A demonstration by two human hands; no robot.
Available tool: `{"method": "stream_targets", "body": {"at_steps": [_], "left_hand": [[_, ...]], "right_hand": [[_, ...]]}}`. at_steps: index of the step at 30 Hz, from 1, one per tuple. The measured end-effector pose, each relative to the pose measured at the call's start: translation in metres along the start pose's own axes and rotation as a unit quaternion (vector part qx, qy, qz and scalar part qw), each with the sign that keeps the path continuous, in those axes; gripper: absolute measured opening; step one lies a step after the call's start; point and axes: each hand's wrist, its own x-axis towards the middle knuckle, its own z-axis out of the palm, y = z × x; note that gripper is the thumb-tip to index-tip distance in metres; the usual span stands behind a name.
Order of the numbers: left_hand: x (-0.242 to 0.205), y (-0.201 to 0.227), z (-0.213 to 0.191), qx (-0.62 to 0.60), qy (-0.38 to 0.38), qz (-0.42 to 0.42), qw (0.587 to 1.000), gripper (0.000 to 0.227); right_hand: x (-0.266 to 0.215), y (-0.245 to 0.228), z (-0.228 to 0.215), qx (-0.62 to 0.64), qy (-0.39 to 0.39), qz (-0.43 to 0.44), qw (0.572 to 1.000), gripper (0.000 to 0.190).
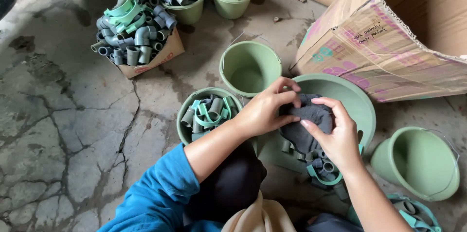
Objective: The person sits on the floor and wipes small gray plastic pipe fittings with a dark cloth. They pick each fitting from a central green bucket, wipe it, and place it into a smaller bucket to the left. The process repeats continuously throughout the clip.
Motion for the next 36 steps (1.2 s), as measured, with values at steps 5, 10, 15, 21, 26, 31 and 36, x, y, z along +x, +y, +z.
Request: {"method": "stream_targets", "body": {"at_steps": [5, 10, 15, 21, 26, 31, 36], "left_hand": [[0.000, 0.005, -0.011, -0.082, 0.015, 0.061, 0.995, 0.014], [0.006, 0.010, 0.005, -0.216, 0.039, 0.016, 0.976, 0.010], [0.032, 0.051, 0.038, -0.282, 0.054, 0.029, 0.958, 0.019], [0.079, 0.020, 0.087, -0.156, 0.032, 0.009, 0.987, 0.016], [0.094, -0.050, 0.128, -0.121, -0.107, -0.060, 0.985, 0.034], [0.071, -0.194, 0.212, 0.054, -0.295, -0.121, 0.946, 0.043], [0.039, -0.346, 0.296, 0.426, -0.505, -0.145, 0.736, 0.021]], "right_hand": [[-0.007, 0.052, -0.003, 0.178, -0.001, 0.060, 0.982, 0.049], [-0.017, 0.044, -0.024, 0.288, 0.061, 0.067, 0.953, 0.039], [-0.012, 0.026, -0.043, 0.470, -0.013, 0.122, 0.874, 0.127], [-0.034, 0.024, -0.040, 0.545, 0.131, 0.386, 0.733, 0.042], [-0.033, 0.006, -0.080, 0.454, 0.185, 0.466, 0.736, 0.048], [-0.052, 0.035, -0.092, 0.383, 0.193, 0.596, 0.679, 0.065], [-0.063, 0.069, -0.095, 0.401, 0.191, 0.634, 0.633, 0.066]]}}
